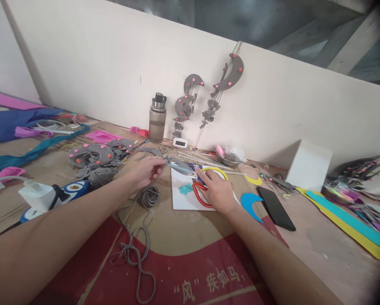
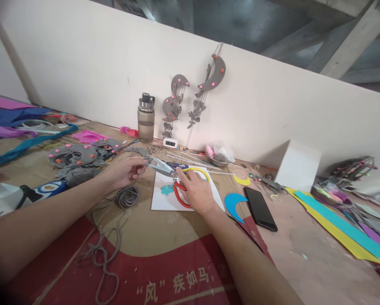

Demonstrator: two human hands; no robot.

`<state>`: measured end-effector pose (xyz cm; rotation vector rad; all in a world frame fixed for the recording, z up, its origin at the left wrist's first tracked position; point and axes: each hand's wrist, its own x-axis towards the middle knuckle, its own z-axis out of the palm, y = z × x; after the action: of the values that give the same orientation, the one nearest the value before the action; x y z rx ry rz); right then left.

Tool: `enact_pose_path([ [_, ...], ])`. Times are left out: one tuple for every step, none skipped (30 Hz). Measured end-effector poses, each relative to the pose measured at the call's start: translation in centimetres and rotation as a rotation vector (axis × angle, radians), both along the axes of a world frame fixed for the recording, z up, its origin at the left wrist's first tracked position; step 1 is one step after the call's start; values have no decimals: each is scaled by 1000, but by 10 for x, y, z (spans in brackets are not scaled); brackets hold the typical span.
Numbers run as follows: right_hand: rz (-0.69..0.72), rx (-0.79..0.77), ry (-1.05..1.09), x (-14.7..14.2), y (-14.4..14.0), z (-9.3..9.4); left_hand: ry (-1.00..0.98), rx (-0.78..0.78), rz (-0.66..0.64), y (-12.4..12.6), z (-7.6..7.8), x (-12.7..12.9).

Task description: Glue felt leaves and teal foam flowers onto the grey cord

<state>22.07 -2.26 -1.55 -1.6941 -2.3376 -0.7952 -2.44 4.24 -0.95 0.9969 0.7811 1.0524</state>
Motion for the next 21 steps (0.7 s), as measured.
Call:
enact_pose_path([
  [-3, -3, 2, 0, 0, 0, -9, -13, -3, 0, 0, 0],
  [-6, -4, 6, 0, 0, 0, -21, -27, -7, 1, 0, 0],
  [-9, -5, 11, 0, 0, 0, -35, -38, -15, 2, -1, 0],
  [-12, -6, 16, 0, 0, 0, -49, -47, -23, 3, -1, 0],
  [-14, -7, 21, 0, 0, 0, -59, -54, -32, 4, -1, 0],
  [-18, -8, 25, 0, 0, 0, -65, -58, -40, 4, -2, 0],
  [-21, -11, 29, -1, 0, 0, -66, -62, -44, 5, -2, 0],
  [-25, -14, 31, -1, -1, 0, -65, -61, -45, 5, -2, 0],
  [-27, -19, 34, -2, -1, 0, -61, -56, -43, 5, -2, 0],
  [-30, -23, 38, -2, -1, 0, -54, -49, -41, 5, -3, 0],
  [-32, -27, 43, -3, -2, 1, -47, -39, -42, 5, -3, 0],
  [-33, -33, 49, -3, -2, 1, -39, -29, -42, 4, -3, 0],
  [-34, -39, 56, -3, -2, 1, -29, -20, -44, 4, -3, 0],
  [-34, -46, 64, -3, -2, 1, -18, -13, -45, 3, -4, 0],
  [-33, -53, 73, -3, -2, 1, -6, -9, -44, 3, -4, 1],
  [-33, -59, 83, -3, -2, 1, 5, -6, -40, 3, -4, 1],
  [-33, -65, 92, -3, -1, 1, 14, -2, -38, 3, -4, 1],
  [-34, -69, 101, -3, -1, 1, 21, 4, -38, 2, -3, 1],
  [-36, -73, 107, -3, -1, 1, 24, 13, -40, 2, -3, 1],
  [-40, -77, 111, -3, -1, 1, 23, 24, -41, 2, -2, 1],
  [-44, -80, 112, -3, -2, 1, 20, 35, -40, 2, -1, 1],
])
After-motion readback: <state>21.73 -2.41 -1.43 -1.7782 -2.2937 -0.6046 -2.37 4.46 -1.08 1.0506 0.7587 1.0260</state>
